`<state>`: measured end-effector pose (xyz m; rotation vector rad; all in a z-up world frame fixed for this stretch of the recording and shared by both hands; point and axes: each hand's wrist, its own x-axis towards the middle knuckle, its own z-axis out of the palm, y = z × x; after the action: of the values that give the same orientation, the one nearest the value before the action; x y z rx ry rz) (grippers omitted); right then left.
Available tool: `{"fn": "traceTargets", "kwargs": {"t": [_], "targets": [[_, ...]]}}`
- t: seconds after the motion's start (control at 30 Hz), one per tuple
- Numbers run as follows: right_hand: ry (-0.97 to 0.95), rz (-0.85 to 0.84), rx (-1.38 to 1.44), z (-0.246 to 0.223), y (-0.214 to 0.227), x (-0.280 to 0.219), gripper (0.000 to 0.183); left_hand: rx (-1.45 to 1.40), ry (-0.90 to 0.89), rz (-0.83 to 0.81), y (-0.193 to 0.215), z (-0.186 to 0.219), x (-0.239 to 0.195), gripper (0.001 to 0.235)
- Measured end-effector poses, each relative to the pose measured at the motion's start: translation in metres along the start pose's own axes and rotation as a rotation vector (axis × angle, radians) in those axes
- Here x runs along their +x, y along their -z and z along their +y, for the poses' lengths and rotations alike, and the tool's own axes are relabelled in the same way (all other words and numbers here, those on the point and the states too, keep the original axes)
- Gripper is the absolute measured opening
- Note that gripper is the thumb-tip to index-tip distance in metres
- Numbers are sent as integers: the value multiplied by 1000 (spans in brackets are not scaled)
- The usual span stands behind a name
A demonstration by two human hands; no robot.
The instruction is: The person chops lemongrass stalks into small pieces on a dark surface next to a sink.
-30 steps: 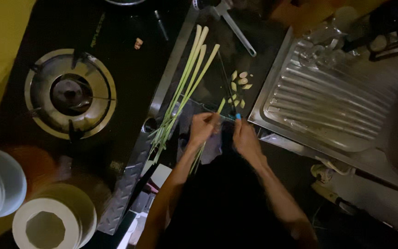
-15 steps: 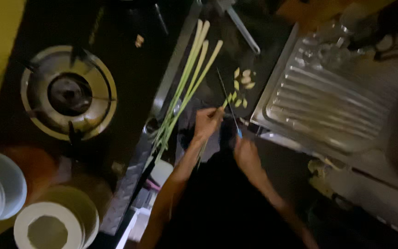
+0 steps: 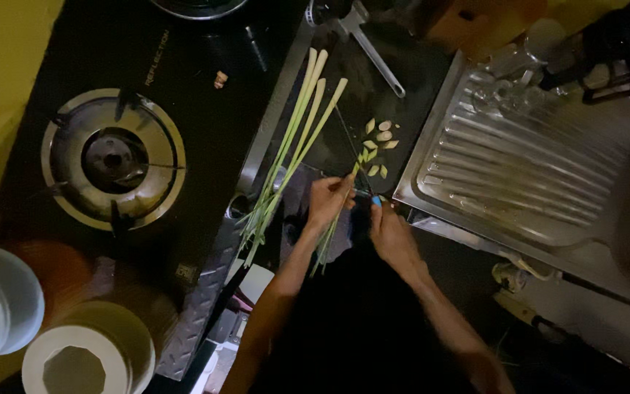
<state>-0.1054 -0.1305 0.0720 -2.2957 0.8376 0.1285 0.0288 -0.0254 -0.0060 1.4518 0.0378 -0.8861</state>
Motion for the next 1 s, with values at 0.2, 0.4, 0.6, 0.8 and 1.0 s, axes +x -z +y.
{"fn": "traceTargets", "kwargs": {"t": [0.2, 0.4, 0.6, 0.8, 1.0], "targets": [[-104, -70, -22, 19, -34, -10, 41, 88, -103, -40, 5, 7, -9, 47], [-95, 39, 6, 46, -51, -44, 42, 103, -58, 2, 6, -8, 0, 46], [-115, -5, 58, 33, -45, -10, 41, -31, -44, -68, 26, -29, -6, 30], [-21, 70, 125, 8, -23, 5, 41, 38, 18, -92, 11, -14, 2, 28], [-143, 2, 11, -13, -14, -2, 41, 186, 18, -50, 6, 9, 2, 35]]}}
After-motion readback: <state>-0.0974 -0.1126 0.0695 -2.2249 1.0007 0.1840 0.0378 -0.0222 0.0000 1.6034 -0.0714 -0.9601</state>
